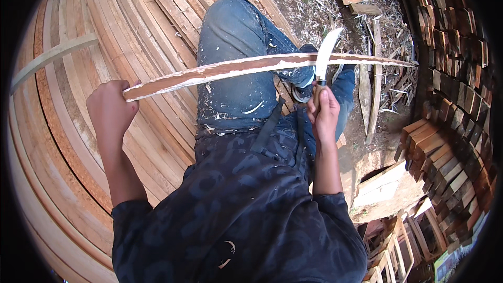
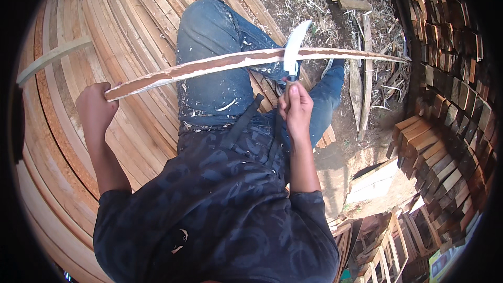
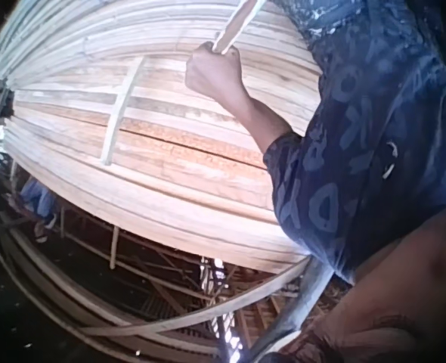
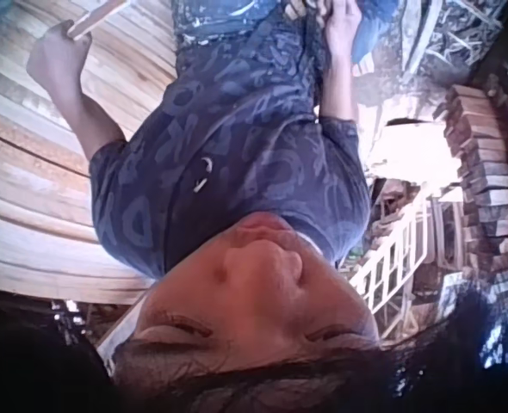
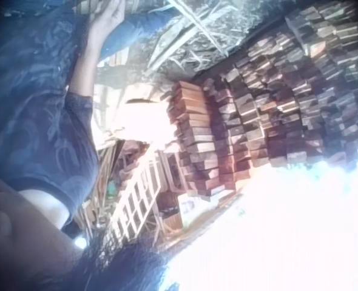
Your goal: The person sits on the ground and uses a curved knife to shave thin strips from a long, thin piece of wood. They hold the wood with their left hand and repeatedly scrape the blade along its length to remove the outer layer.
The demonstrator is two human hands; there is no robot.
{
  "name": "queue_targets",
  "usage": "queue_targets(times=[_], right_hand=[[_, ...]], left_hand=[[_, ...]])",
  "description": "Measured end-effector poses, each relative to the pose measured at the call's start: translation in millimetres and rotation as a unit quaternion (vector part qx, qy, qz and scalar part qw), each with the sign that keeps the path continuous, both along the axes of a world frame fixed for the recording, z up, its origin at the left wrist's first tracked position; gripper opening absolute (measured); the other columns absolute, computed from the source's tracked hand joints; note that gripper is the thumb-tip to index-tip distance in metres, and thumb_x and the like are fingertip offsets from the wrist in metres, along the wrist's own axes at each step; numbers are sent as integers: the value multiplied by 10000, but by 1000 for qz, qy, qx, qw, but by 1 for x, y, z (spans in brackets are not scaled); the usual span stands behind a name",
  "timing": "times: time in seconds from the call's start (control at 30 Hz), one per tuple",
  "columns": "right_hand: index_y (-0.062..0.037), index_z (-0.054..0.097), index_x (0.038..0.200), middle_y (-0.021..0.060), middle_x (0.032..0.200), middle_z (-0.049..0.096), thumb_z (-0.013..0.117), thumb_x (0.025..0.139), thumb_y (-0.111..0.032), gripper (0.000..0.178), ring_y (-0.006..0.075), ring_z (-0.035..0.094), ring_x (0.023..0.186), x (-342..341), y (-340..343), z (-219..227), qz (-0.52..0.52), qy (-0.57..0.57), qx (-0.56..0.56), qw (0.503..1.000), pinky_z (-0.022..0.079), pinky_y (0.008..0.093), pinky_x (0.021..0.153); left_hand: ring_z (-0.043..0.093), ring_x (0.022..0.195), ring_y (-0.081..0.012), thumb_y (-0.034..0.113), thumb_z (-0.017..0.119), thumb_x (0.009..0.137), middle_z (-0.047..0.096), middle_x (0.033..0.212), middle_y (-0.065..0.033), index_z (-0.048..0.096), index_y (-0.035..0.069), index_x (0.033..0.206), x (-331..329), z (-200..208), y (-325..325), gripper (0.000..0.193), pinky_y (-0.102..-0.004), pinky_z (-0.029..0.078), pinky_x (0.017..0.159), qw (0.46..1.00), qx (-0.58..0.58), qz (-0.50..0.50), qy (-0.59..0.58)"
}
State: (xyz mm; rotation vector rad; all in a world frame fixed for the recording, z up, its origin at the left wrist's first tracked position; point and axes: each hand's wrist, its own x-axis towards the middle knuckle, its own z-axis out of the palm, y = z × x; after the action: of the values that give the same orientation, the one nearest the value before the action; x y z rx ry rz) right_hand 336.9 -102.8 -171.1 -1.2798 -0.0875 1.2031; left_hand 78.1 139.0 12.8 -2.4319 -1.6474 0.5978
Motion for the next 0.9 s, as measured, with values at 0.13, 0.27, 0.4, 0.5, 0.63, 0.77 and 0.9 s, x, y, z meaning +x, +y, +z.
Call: queue_targets(times=[0.13, 0.27, 0.4, 0.5, 0.63, 0.77, 0.9], right_hand=[[0, 530, 1143, -34, 608, 419, 473, 991, -220, 274, 36, 341, 457, -32, 0, 6, 169, 68, 9, 983, 284, 203, 404], [0, 554, 1134, -22, 598, 436, 497, 981, -248, 297, 31, 368, 463, -4, 5, -2, -103, 17, 46, 994, 294, 194, 407], [-5, 566, 1119, -32, 584, 415, 452, 995, -268, 312, 32, 351, 454, -20, -2, 3, 154, -87, -27, 984, 291, 182, 399], [-7, 543, 1144, -25, 592, 426, 439, 1000, -277, 323, 28, 351, 454, -9, 3, -5, -34, -22, 11, 999, 273, 174, 396], [-4, 527, 1155, -31, 577, 391, 423, 1007, -277, 327, 35, 321, 434, -36, 4, 14, 198, -14, 2, 980, 265, 187, 392], [4, 517, 1168, -16, 589, 432, 421, 1007, -238, 306, 48, 351, 428, -13, 6, -7, -135, 29, 41, 990, 273, 202, 390], [4, 495, 1184, -14, 604, 438, 410, 1010, -247, 317, 42, 336, 419, -43, -3, 9, 197, 18, 20, 980, 271, 194, 378]], left_hand=[[606, 635, -337, 108, 691, 622, 598, 635, -185, 701, 40, 743, 2, -3, 3, 139, -404, 460, 582, 999, 20, -39, -17], [621, 650, -328, 109, 693, 614, 620, 660, -173, 717, 49, 788, 3, -3, 2, 185, -396, 480, 602, 1000, -8, 17, 17], [634, 661, -318, 115, 695, 613, 639, 687, -164, 727, 56, 830, -6, -10, 2, 227, -385, 497, 623, 999, -11, -27, -14], [630, 652, -318, 114, 695, 612, 633, 679, -169, 726, 54, 819, -2, -4, 0, 217, -384, 491, 614, 1000, -6, 1, 24], [623, 641, -319, 138, 708, 643, 619, 650, -170, 721, 59, 779, -10, -12, 4, 158, -388, 476, 590, 998, 6, -47, -34], [611, 622, -323, 153, 712, 661, 604, 626, -170, 711, 58, 731, -3, -7, 1, 118, -392, 460, 572, 1000, 10, -14, -12], [608, 618, -325, 137, 697, 652, 607, 636, -169, 708, 55, 724, -2, -6, 3, 109, -392, 459, 573, 1000, -2, -17, 7]])
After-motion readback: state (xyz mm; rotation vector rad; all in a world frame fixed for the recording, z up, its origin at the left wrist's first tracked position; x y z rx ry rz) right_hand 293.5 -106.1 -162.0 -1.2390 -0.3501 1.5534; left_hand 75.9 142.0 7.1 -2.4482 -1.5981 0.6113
